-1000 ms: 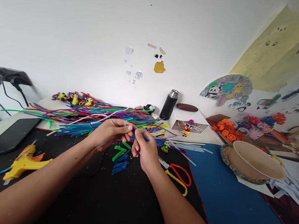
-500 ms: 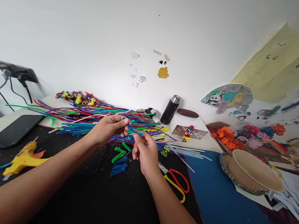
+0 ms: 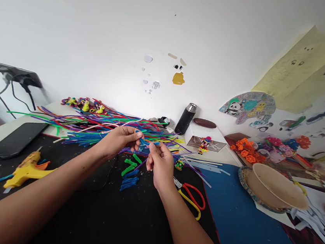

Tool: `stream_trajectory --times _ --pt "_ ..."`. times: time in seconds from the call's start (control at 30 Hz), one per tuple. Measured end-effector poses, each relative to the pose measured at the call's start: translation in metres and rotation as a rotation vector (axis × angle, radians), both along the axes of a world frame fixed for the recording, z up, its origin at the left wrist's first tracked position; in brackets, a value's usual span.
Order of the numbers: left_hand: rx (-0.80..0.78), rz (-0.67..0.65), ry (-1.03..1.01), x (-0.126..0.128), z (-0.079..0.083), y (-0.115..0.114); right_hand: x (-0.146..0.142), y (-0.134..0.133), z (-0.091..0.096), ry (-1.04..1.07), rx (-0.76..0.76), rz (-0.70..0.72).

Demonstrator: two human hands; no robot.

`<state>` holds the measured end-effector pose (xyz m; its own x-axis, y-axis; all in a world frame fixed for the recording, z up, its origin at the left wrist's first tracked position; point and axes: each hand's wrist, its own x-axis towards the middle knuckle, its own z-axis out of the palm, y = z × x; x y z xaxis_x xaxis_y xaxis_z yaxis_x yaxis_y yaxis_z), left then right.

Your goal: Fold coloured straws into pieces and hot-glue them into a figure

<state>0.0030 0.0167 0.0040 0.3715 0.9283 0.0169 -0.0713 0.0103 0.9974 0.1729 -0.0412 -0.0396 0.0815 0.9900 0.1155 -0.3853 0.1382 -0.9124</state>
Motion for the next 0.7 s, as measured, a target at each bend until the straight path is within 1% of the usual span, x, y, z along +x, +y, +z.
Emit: stream_trajectory --times 0.23,0.4,0.57,0.7 --pt "-0.020 -0.058 0.038 0.002 0.004 -0.003 0.001 -0.001 0.003 -0.023 0.020 -0.005" --pt "-0.026 -0.034 0.004 0.003 0.007 -0.005 0.001 0.000 0.002 -0.043 -0.006 0.050" --pt "-0.016 -0.067 0.017 0.001 0.010 -0.005 0.001 0.000 0.003 -0.085 -0.010 0.080" --pt "-0.030 -0.094 0.055 -0.001 0.011 -0.005 0.001 -0.002 0.003 -0.104 -0.007 0.141"
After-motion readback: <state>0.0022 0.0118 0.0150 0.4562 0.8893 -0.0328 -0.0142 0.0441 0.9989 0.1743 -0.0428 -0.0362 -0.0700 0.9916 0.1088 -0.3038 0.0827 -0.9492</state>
